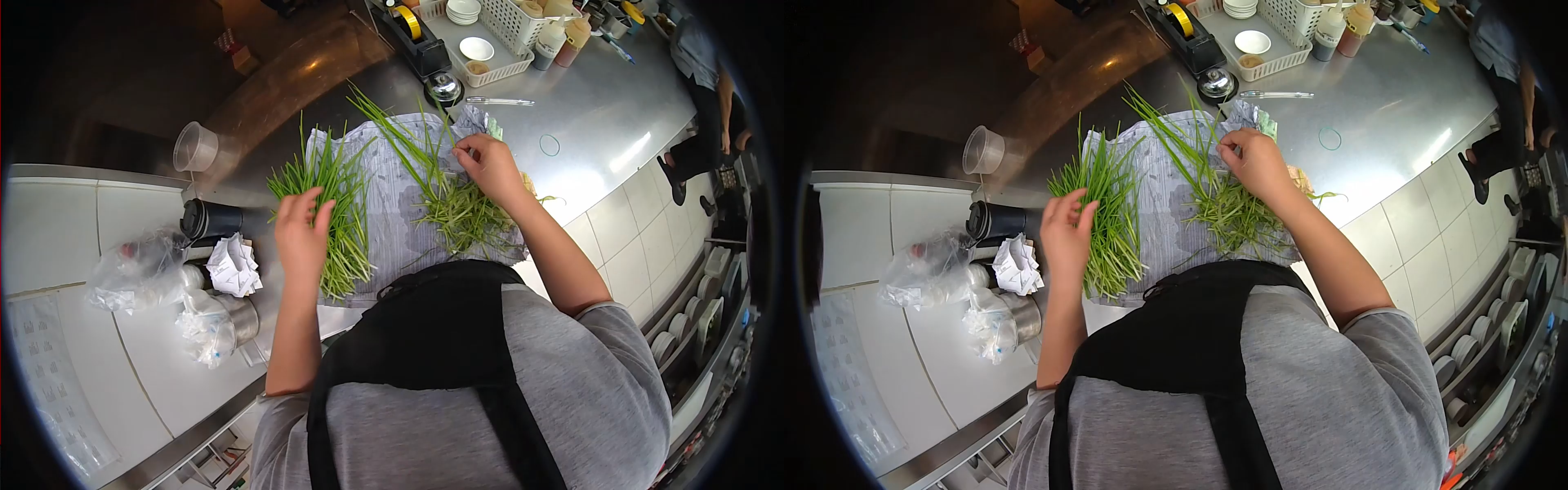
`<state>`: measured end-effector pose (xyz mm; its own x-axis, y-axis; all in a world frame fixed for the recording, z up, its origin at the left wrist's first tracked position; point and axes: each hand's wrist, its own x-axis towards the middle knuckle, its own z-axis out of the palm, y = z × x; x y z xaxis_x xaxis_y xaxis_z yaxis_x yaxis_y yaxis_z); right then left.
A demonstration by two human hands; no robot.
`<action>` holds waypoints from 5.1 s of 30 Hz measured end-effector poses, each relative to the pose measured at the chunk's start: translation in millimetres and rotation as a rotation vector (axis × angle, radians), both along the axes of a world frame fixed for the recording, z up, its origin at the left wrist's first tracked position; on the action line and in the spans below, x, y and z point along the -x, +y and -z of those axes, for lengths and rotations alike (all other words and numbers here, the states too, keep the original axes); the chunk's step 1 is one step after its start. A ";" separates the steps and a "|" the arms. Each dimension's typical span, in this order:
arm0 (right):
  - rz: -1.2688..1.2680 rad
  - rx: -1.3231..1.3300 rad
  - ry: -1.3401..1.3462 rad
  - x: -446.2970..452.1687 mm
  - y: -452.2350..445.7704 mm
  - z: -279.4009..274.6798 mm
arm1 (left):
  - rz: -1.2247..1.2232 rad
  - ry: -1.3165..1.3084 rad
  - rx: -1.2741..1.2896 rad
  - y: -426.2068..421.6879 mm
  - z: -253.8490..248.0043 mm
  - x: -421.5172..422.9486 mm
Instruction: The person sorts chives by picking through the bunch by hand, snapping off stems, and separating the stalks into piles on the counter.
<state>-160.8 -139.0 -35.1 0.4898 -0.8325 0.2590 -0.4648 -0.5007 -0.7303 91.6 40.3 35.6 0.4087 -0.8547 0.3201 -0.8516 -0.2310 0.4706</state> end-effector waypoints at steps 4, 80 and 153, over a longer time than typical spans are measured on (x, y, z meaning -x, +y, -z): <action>-0.023 -0.535 -0.304 -0.1 8.9 -14.8 | 0.198 0.526 -0.065 -35.7 8.9 42.0; -0.456 -0.641 0.154 97.2 38.5 -59.6 | 0.401 1.325 -0.067 -82.4 64.1 85.2; -0.226 -0.593 -0.459 29.2 -4.7 -79.9 | 0.219 0.747 -0.214 22.4 2.7 19.0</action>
<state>-190.0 -143.7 44.8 0.6153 -0.7880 0.0196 0.0154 -0.0128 -0.9998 72.6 62.8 32.9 0.2660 -0.9520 -0.1513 -0.3655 -0.2448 0.8980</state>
